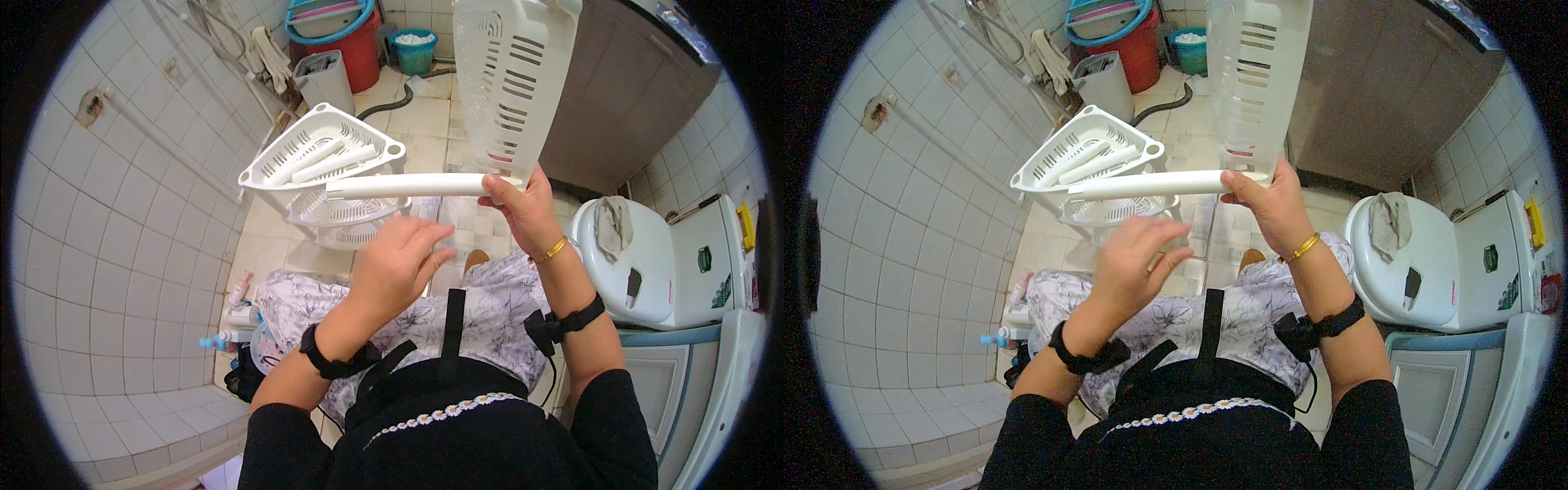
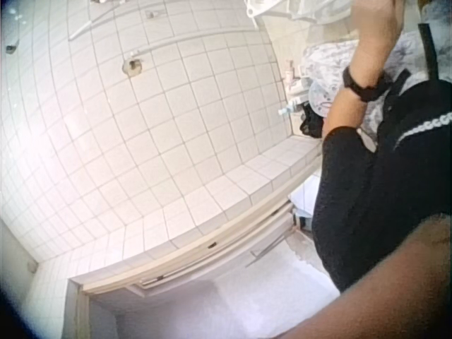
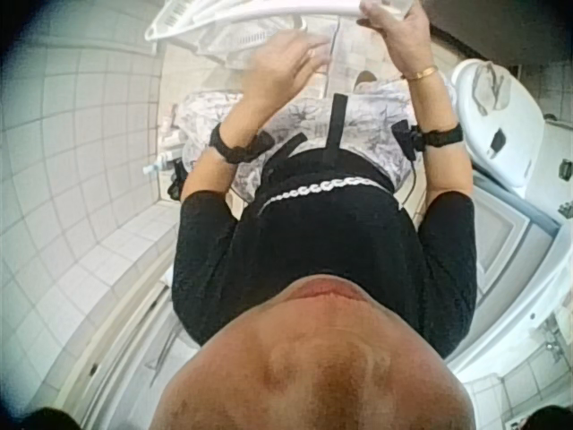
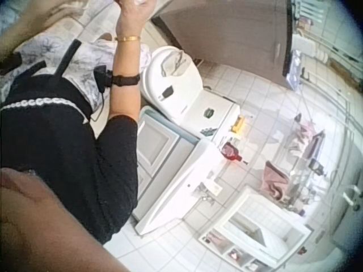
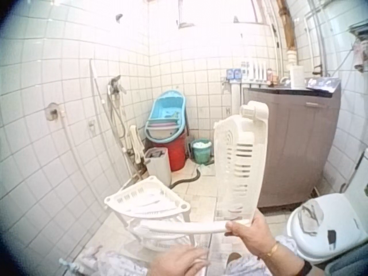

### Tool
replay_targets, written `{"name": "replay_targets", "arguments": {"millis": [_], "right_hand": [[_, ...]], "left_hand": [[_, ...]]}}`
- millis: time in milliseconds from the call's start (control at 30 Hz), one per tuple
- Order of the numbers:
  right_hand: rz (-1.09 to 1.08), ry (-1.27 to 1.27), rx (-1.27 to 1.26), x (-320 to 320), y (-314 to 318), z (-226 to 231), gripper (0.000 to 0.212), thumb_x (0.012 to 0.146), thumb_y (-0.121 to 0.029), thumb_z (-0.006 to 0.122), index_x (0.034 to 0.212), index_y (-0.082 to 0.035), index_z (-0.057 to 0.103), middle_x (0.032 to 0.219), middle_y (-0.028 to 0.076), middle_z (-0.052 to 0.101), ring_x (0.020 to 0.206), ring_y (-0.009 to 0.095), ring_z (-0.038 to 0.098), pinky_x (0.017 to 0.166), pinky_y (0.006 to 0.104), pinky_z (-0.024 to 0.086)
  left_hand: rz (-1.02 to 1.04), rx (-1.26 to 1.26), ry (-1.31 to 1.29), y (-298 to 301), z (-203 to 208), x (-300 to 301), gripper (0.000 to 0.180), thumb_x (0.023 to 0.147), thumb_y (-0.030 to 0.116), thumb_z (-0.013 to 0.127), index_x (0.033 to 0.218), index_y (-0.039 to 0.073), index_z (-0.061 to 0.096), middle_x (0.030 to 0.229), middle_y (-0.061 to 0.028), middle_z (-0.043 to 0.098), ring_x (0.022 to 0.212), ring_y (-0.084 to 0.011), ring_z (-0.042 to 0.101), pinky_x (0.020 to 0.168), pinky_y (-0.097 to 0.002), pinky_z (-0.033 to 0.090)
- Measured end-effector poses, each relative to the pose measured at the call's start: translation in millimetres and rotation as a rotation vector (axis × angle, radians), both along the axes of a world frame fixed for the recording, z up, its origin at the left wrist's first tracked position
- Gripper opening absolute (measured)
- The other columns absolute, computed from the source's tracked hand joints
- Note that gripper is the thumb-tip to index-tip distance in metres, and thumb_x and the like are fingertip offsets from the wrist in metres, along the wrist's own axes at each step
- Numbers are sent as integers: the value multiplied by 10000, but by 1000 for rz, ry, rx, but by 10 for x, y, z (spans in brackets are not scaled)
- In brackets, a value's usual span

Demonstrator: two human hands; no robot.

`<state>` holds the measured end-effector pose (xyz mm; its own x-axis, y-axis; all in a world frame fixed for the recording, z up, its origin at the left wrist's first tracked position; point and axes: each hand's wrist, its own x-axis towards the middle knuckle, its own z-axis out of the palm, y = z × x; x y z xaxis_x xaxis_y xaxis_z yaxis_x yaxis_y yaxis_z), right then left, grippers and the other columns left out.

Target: The person assembles a white plastic corner shelf by hand, then places several toiletry items including bottles, containers, and a brush onto the shelf tiers.

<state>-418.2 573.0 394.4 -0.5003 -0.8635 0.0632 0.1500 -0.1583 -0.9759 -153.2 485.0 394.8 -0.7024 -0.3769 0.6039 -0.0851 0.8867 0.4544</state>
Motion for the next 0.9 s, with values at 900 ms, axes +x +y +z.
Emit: {"name": "replay_targets", "arguments": {"millis": [900], "right_hand": [[106, 311, -35, 127, -142, -114, 453, 1230, -411, 655, 1460, -21, 674, 1293, 81, 777, 1201, 173, 749, 1002, 361, 628]], "left_hand": [[164, -362, -88, -625, 32, 11, 413, 916, 346, 927, 1243, 142, 782, 862, -79, 697, 769, -332, 737, 674, -478, 565]]}}
